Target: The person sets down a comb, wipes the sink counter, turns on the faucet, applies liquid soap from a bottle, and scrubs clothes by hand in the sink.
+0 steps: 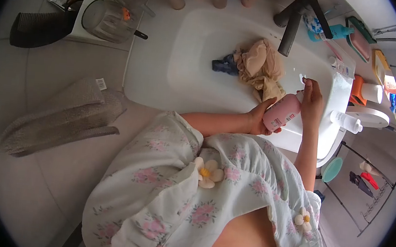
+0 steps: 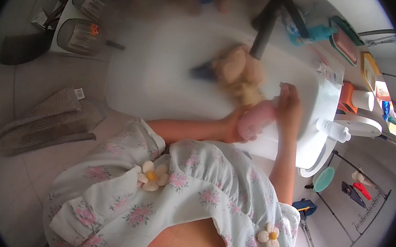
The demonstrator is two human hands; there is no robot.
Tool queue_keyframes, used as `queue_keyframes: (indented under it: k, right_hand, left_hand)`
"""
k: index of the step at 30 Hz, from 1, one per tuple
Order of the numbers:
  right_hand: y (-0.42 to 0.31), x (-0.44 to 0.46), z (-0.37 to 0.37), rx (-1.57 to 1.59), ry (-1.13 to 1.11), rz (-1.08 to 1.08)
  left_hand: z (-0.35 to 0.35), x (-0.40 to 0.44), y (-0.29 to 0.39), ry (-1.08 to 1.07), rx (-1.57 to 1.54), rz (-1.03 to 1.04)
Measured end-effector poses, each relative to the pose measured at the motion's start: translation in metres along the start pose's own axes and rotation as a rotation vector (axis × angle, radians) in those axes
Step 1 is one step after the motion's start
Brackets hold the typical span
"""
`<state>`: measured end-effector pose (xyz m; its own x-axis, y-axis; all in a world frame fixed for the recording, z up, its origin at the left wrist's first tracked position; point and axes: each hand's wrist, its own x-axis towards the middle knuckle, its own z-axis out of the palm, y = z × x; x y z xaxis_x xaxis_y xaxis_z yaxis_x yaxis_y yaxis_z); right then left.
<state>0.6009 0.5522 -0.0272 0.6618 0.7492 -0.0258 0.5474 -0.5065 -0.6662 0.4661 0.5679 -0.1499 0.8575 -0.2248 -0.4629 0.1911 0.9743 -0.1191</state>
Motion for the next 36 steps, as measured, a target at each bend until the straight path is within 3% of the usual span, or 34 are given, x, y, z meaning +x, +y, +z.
queue_keyframes:
  k: [3,6,12,15,18,19,22,29,31,33,34,35,36]
  right_hand:
    - [-0.004,0.004,-0.010,-0.248,-0.037,-0.097]
    - [-0.010,0.008,-0.011,-0.460,-0.113,-0.076]
    - [-0.007,0.000,0.001,-0.529,-0.220,0.047]
    - [-0.013,-0.009,0.004,-0.282,-0.145,0.143]
    - [0.025,-0.024,0.021,0.116,-0.085,0.178]
    - [0.045,-0.030,0.031,0.309,0.076,0.170]
    - [0.032,-0.031,0.010,0.379,0.121,0.081]
    - [0.035,-0.047,-0.012,0.379,0.187,0.007]
    - [0.036,-0.051,-0.015,0.274,0.183,-0.020]
    - [0.030,-0.053,-0.024,0.182,0.159,-0.041]
    - [0.029,-0.054,-0.028,0.154,0.151,-0.045]
    - [0.031,-0.054,-0.032,0.161,0.151,-0.033]
    - [0.031,-0.056,-0.036,0.181,0.142,-0.007]
  left_hand:
    - [-0.011,0.012,-0.005,-0.106,0.014,0.022]
    - [-0.014,0.018,-0.010,-0.005,0.183,0.147]
    - [-0.005,-0.005,-0.002,0.016,-0.121,0.004]
    - [0.016,-0.015,0.011,-0.013,-0.100,0.131]
    - [0.028,0.014,0.016,-0.077,0.212,0.327]
    - [0.030,0.024,0.016,-0.103,0.280,0.361]
    - [0.009,0.060,0.008,-0.223,0.350,0.301]
    - [0.008,0.060,-0.004,-0.223,0.290,-0.044]
    - [0.001,0.057,-0.001,-0.124,0.569,-0.019]
    - [-0.023,0.066,0.012,0.064,1.048,0.072]
    - [-0.036,0.062,0.024,0.103,1.615,0.544]
    - [-0.014,0.033,0.036,0.304,2.011,0.786]
    - [-0.018,0.031,0.049,0.324,2.347,0.884]
